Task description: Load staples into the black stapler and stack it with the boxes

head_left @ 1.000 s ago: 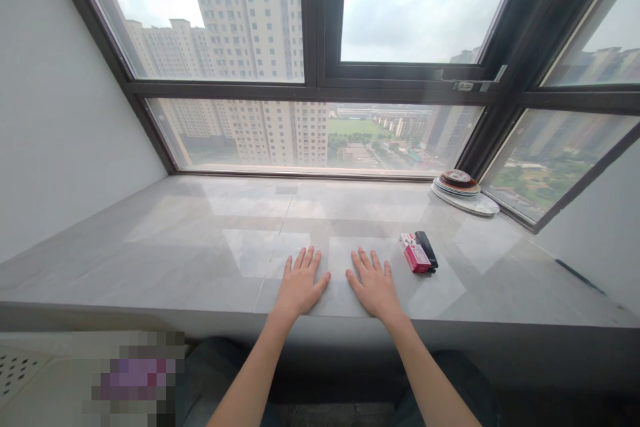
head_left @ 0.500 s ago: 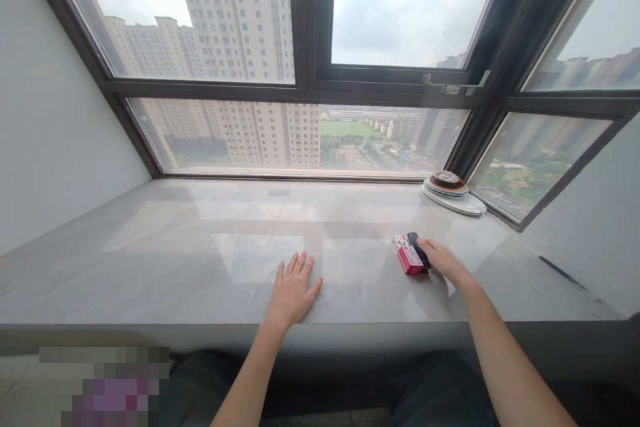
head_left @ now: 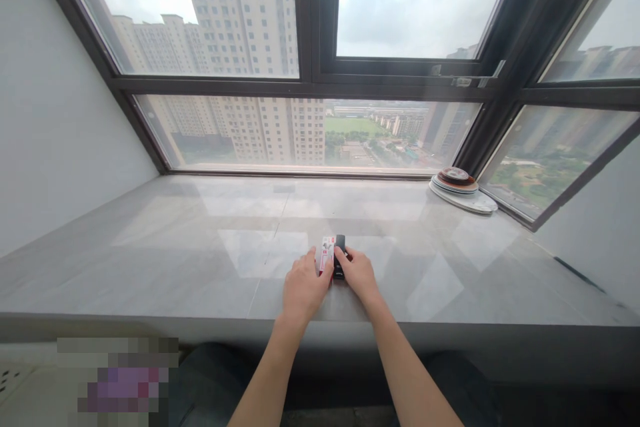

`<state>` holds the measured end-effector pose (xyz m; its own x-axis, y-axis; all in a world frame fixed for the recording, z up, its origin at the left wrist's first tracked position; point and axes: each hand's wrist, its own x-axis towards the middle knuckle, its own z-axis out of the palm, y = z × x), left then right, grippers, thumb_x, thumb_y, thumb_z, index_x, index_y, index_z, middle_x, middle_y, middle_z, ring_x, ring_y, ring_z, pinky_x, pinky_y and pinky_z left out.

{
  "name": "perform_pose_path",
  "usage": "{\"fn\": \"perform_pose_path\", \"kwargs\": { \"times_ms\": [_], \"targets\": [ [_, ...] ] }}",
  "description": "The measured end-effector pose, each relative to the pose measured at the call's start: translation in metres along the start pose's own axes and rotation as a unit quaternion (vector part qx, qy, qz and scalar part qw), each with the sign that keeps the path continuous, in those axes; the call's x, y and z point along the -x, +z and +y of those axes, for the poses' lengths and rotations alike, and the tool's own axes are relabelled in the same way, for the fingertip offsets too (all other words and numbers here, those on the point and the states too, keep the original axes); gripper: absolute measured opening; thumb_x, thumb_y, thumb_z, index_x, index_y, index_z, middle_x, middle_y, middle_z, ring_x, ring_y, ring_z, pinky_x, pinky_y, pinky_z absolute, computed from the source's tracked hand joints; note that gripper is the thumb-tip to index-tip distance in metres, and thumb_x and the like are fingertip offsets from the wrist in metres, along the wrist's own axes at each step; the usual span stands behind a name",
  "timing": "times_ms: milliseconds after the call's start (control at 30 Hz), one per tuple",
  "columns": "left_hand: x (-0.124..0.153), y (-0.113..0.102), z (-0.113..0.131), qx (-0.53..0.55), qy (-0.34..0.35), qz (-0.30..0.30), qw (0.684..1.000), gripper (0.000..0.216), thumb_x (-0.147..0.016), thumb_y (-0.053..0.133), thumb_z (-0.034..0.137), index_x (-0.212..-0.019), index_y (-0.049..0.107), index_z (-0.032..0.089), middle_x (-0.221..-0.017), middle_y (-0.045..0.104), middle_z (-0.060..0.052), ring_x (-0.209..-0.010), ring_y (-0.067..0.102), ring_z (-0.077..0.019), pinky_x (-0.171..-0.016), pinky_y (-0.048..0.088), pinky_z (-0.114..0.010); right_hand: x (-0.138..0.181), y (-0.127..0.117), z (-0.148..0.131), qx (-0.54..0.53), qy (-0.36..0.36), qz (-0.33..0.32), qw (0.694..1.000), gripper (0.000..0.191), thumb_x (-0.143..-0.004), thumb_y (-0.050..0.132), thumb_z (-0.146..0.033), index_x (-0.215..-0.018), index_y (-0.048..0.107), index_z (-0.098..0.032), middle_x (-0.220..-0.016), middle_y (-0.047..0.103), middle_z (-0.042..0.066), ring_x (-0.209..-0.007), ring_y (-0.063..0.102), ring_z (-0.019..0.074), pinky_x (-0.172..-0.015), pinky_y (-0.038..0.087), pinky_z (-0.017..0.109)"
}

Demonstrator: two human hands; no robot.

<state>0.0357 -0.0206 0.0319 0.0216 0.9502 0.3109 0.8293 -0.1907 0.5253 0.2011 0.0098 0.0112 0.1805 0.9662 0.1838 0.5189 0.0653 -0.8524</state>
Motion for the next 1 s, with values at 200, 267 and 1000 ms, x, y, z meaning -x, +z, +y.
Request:
{"fn": "perform_pose_path", "kwargs": {
  "times_ms": [200,267,1000],
  "targets": [
    [-0.008,0.013,0.0,-0.065,-0.034,0.05,0.996,0.062,-0.088,0.061,0.046,-0.143,0.047,0.022,-0.121,0.061,-0.014,-0.112,0.058,-0.032,-0.089,0.045,-0.04,0.002,-0.009,0.008,0.001,-0.001,0.045,0.999,0.057,-0.091,0.045,-0.068,-0.082,0.074,-0.019,-0.063,0.066,0.004,-0.062,0.059,0.0203,-0.058,0.041,0.026],
    [-0.009,0.014,-0.009,-0.053,-0.039,0.062,0.996,0.058,-0.089,0.06,0.044,-0.141,0.049,0.021,-0.12,0.062,-0.013,-0.112,0.059,-0.0306,-0.09,0.046,-0.04,0.002,-0.022,0.02,-0.002,0.016,0.046,0.999,0.058,-0.091,0.046,-0.069,-0.084,0.074,-0.019,-0.062,0.063,0.002,-0.058,0.057,0.0191,-0.055,0.039,0.026],
    [0.01,-0.062,-0.119,-0.165,-0.135,0.142,0.967,0.037,-0.09,0.059,0.048,-0.118,0.067,0.025,-0.117,0.064,-0.012,-0.112,0.052,-0.0354,-0.091,0.044,-0.047,0.009,-0.029,0.028,0.004,0.027,0.039,0.999,0.059,-0.089,0.049,-0.071,-0.094,0.076,-0.019,-0.066,0.062,0.002,-0.057,0.054,0.0183,-0.053,0.039,0.027]
  ]
}}
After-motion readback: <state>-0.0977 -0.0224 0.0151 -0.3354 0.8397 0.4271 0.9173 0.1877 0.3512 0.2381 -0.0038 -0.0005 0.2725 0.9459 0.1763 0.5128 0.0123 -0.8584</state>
